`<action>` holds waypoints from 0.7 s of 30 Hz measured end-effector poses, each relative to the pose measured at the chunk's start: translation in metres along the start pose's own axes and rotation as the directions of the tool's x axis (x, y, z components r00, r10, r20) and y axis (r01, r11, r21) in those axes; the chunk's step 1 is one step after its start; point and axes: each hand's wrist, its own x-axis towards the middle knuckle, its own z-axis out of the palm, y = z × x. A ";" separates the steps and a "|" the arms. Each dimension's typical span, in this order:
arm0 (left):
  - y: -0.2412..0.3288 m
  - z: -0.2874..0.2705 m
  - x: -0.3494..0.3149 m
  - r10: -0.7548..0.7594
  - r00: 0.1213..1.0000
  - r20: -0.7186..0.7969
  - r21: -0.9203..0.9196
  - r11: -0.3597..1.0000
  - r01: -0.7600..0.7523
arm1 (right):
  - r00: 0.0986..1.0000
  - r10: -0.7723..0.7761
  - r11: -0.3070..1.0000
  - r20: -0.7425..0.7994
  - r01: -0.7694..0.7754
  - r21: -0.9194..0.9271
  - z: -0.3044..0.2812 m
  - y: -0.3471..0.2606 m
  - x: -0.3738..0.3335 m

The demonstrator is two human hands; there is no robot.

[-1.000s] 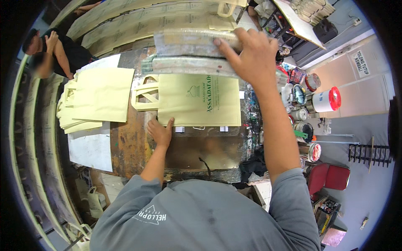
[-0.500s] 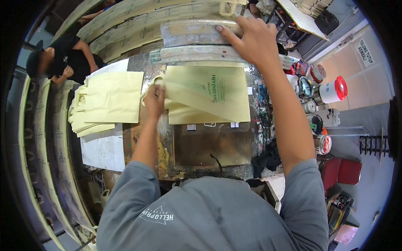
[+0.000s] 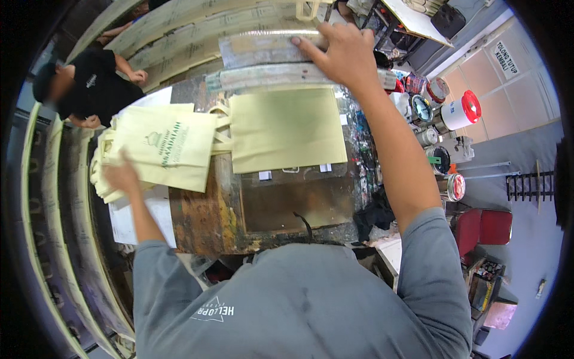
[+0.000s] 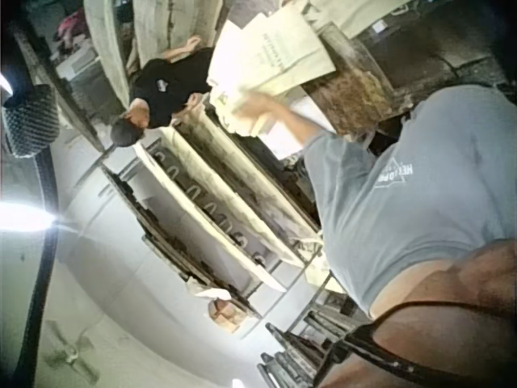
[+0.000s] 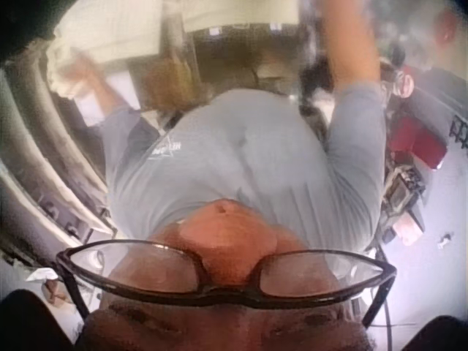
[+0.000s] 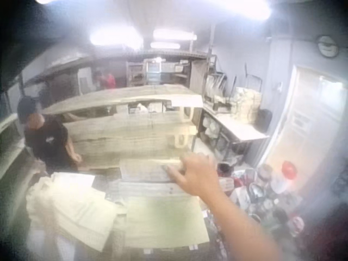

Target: The person performs screen printing on yellow tote bags, placing each bag on a flat surface, lowering a screen frame, and using a squeegee to apply green ink before setting the bag aside.

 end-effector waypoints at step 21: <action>0.335 -0.081 -0.348 0.848 0.367 0.383 -0.851 0.478 -0.218 | 0.994 -0.030 0.999 0.106 0.032 -0.014 0.005 0.006 0.033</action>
